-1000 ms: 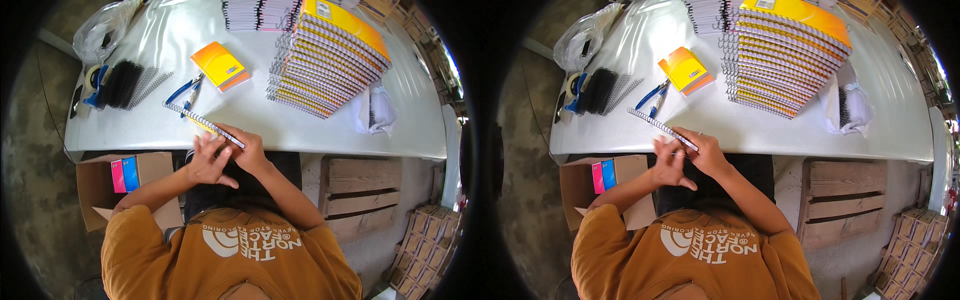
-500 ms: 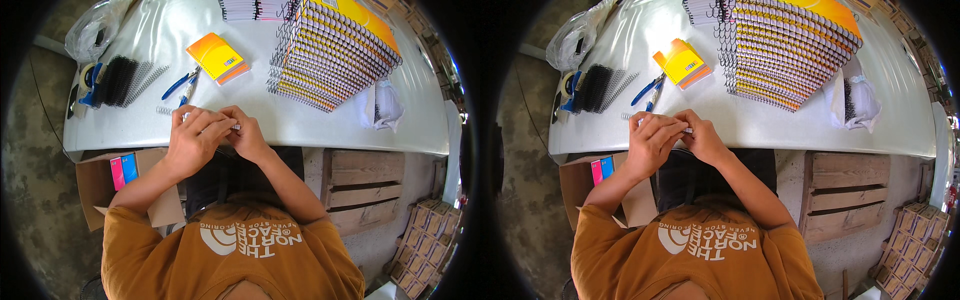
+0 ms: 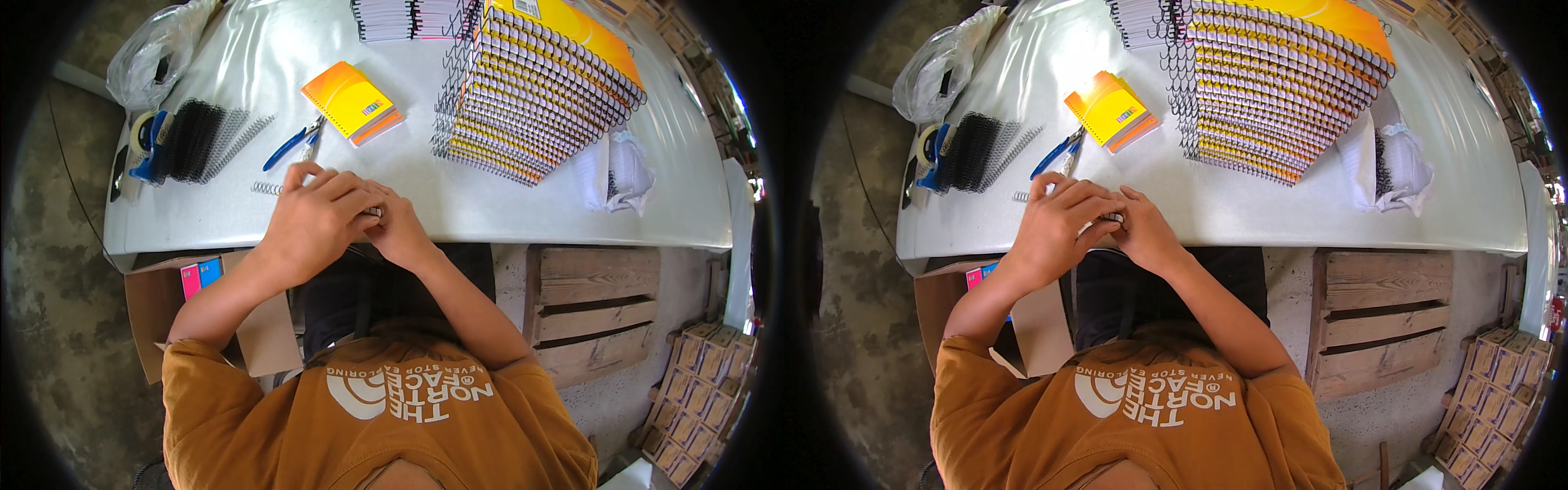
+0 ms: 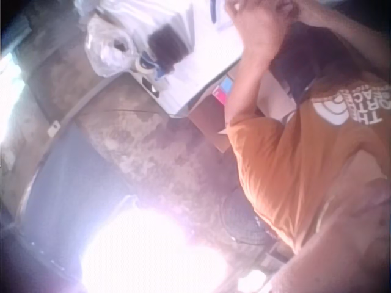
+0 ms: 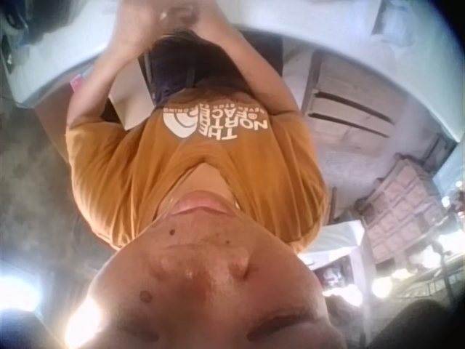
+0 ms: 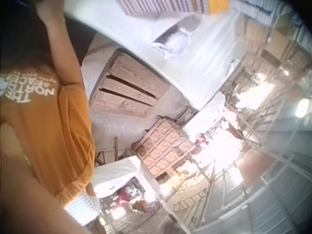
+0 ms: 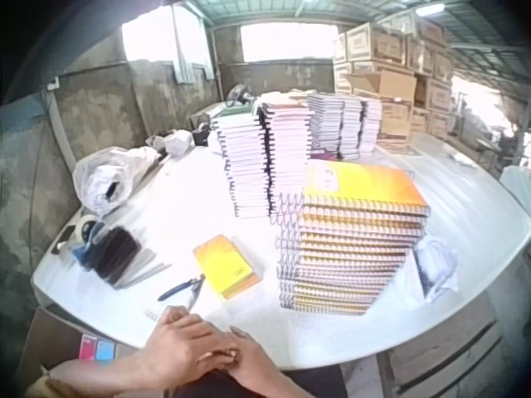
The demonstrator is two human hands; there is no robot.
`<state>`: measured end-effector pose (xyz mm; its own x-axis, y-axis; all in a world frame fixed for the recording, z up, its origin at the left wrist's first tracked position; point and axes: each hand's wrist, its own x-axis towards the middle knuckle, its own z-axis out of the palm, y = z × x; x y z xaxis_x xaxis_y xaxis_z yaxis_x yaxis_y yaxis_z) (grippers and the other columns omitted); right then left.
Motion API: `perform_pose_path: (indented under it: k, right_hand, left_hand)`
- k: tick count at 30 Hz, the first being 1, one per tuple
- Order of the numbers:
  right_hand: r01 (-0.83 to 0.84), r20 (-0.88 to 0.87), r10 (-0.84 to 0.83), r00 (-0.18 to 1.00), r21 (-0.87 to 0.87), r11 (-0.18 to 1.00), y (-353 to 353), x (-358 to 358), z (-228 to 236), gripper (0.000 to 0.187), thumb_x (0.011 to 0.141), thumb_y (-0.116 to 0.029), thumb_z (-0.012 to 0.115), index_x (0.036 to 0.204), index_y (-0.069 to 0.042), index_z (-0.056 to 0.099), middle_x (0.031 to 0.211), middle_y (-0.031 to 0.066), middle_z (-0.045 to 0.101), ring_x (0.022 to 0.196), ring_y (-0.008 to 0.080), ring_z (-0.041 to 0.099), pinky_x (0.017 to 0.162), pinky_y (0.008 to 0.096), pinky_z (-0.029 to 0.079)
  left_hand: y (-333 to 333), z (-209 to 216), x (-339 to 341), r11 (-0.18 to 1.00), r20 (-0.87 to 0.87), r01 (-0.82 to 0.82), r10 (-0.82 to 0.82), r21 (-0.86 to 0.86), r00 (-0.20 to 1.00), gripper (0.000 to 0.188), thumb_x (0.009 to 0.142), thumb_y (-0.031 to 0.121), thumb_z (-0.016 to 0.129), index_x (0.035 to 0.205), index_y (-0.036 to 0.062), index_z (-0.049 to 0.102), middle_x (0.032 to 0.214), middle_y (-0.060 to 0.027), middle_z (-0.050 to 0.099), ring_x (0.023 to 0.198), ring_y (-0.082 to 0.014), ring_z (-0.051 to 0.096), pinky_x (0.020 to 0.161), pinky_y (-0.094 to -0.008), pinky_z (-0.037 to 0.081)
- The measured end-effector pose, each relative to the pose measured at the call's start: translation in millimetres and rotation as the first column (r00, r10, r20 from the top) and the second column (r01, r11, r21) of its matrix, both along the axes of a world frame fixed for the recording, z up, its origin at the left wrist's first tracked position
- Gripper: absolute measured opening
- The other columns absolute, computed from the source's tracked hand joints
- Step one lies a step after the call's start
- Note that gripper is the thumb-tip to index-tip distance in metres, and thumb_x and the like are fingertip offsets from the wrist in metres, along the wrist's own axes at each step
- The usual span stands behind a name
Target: The person threads a plastic spiral through a stack of notebook pages and then uses shears to trim the excess spiral wire.
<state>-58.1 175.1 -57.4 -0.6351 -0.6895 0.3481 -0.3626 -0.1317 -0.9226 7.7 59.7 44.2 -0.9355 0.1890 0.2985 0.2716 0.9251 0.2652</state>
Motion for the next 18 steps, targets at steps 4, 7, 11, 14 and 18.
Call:
perform_pose_path:
  k: [4,7,11,14,18]
  right_hand:
    - [-0.022,0.005,0.022,1.0,-0.011,1.0,1,1,1,0.031,0.072,0.003,0.061,0.101,-0.007,0.056,0.09,0.0101,0.063,0.094,0.0302,0.059,0.095,0.0402,0.04]
    - [-0.066,-0.074,0.069,0.995,0.043,0.997,3,-4,-4,0.029,0.074,0.002,0.06,0.102,-0.006,0.056,0.09,0.0119,0.064,0.09,0.0318,0.06,0.085,0.0372,0.044]
    - [-0.074,0.012,0.074,0.997,0.021,0.997,14,0,9,0.023,0.081,0.0,0.056,0.104,-0.003,0.054,0.09,0.0182,0.063,0.084,0.0371,0.062,0.069,0.0363,0.049]
    - [-0.133,0.081,0.123,0.989,0.122,0.984,35,-3,49,0.027,0.084,-0.004,0.057,0.11,-0.003,0.049,0.09,0.0199,0.063,0.084,0.0373,0.062,0.069,0.0376,0.049]
    - [0.099,-0.24,-0.167,0.956,-0.273,0.957,71,-29,117,0.037,0.089,-0.009,0.052,0.123,-0.004,0.039,0.099,0.0189,0.06,0.091,0.0332,0.06,0.075,0.0381,0.047]
  left_hand:
    - [-2,8,1,1.0,0.129,-0.025,0.023,0.012,0.991,0.023,0.069,0.015,0.073,0.09,0.0118,0.064,0.08,0.0005,0.062,0.082,-0.019,0.058,0.082,-0.0347,0.034]
    - [1,4,4,0.999,0.1,-0.02,0.018,0.027,0.995,0.02,0.069,0.014,0.071,0.087,0.0116,0.063,0.079,-0.001,0.061,0.081,-0.0194,0.058,0.081,-0.0352,0.035]
    - [5,14,3,0.999,0.005,-0.012,0.012,0.038,1.0,0.018,0.068,0.011,0.073,0.083,0.0113,0.063,0.076,-0.0028,0.061,0.077,-0.021,0.057,0.079,-0.0342,0.036]
    - [12,51,-1,0.999,-0.056,-0.029,0.028,-0.016,0.998,0.02,0.064,0.011,0.075,0.079,0.0117,0.063,0.075,-0.0036,0.06,0.075,-0.0232,0.056,0.078,-0.0337,0.036]
    - [29,112,-24,0.992,-0.368,0.105,-0.124,-0.07,0.922,0.045,0.056,0.032,0.08,0.093,0.0124,0.063,0.095,-0.0028,0.059,0.089,-0.021,0.056,0.08,-0.0357,0.036]
